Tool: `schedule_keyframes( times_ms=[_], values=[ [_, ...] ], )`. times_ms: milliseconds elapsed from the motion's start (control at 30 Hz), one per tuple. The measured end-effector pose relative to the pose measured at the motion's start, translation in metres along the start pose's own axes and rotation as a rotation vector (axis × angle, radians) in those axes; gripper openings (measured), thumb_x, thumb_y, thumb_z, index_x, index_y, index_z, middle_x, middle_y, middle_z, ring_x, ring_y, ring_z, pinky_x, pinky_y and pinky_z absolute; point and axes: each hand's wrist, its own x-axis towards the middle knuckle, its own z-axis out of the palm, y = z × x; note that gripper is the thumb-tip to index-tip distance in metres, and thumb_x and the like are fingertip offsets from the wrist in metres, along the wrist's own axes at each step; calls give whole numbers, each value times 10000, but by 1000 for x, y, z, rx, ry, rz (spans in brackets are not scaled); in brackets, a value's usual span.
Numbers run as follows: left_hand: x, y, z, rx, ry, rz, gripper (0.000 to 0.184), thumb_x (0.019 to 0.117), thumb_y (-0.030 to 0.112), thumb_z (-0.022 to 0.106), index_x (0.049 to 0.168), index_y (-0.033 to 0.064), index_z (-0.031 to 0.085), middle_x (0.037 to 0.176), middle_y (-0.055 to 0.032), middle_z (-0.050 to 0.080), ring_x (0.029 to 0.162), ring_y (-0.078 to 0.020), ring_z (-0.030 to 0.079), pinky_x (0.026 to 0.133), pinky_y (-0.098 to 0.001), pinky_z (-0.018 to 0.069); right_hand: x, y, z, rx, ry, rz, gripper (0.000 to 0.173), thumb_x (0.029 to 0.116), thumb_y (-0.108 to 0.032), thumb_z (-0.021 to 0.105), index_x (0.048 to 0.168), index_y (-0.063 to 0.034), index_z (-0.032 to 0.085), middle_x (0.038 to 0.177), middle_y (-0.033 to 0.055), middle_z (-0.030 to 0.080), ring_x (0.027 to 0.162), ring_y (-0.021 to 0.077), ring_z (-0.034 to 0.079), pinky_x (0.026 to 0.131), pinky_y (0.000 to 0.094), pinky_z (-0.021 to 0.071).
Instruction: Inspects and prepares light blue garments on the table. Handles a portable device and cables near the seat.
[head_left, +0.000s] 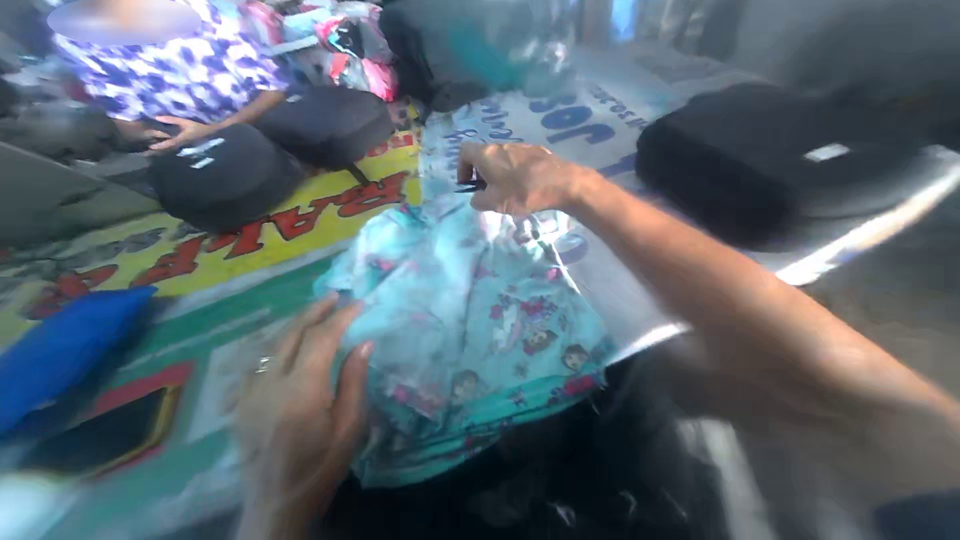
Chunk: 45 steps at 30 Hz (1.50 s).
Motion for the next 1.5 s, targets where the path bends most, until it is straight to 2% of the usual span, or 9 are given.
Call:
schedule_keyframes(
  times_ms=[167,500,600,667,800,967,1167,1333,1500],
  values=[
    [-13,66,34,-265,20,259,318,1049,284,553,1199,47,703,1279,-188,679,1239,-297,616,1053,-472,447,-89,35,1,107,94,20,291,972,-181,636,1252,-102,621,1023,77,680,887,218,660,791,478,543],
    [-26,92,77,-298,-176,352,332,1040,342,548,1220,124,721,1277,-106,696,1228,-277,622,1021,-493,446,-226,74,42,430,407,-16,301,925,-110,649,1208,-18,603,898,23,618,706,49,582,624,201,518],
    [-28,92,79,-280,-149,349,336,1043,344,538,1223,121,711,1267,-112,699,1209,-278,622,1000,-483,435,-263,68,47,537,453,-24,138,912,-128,649,1029,-62,615,784,-60,569,608,-17,499,524,143,422],
    [-30,92,82,-267,-130,352,334,1047,349,532,1225,124,703,1255,-111,703,1195,-273,625,991,-466,432,-300,81,65,714,260,-6,65,930,-142,641,901,-99,679,713,-82,617,568,-29,534,492,141,451],
    [-32,90,85,-267,-126,352,344,1049,363,513,1236,137,693,1251,-101,708,1200,-263,618,1008,-442,418,-377,129,141,1109,-243,326,237,1010,-212,532,900,-121,721,633,-91,629,477,-23,517,439,145,411],
    [-32,92,85,-289,-124,353,308,1040,345,550,1240,159,692,1256,-70,706,1213,-235,608,1023,-424,413,-450,155,236,1102,-272,937,333,1093,-277,426,1019,-44,652,644,-30,630,446,42,514,423,209,436],
    [-37,67,49,-987,-159,292,239,1029,242,596,1217,115,673,1267,-44,689,1241,-177,627,1048,-358,541,-464,134,301,1052,49,1320,418,1127,-299,366,1076,18,633,759,70,703,571,134,656,505,292,545],
    [-59,37,21,-729,-10,239,228,1067,282,513,1186,152,658,1140,18,731,1085,-96,690,931,-279,578,-459,140,303,1093,133,1387,413,1126,-315,369,1099,0,633,674,53,680,484,123,613,430,274,506],
    [-57,13,36,-577,92,51,252,1066,214,501,1100,38,678,1006,-47,743,949,-51,701,845,-233,578,-394,71,218,996,137,1547,345,1129,-230,371,1011,-7,607,635,11,577,488,63,514,468,219,427]
  ],
)
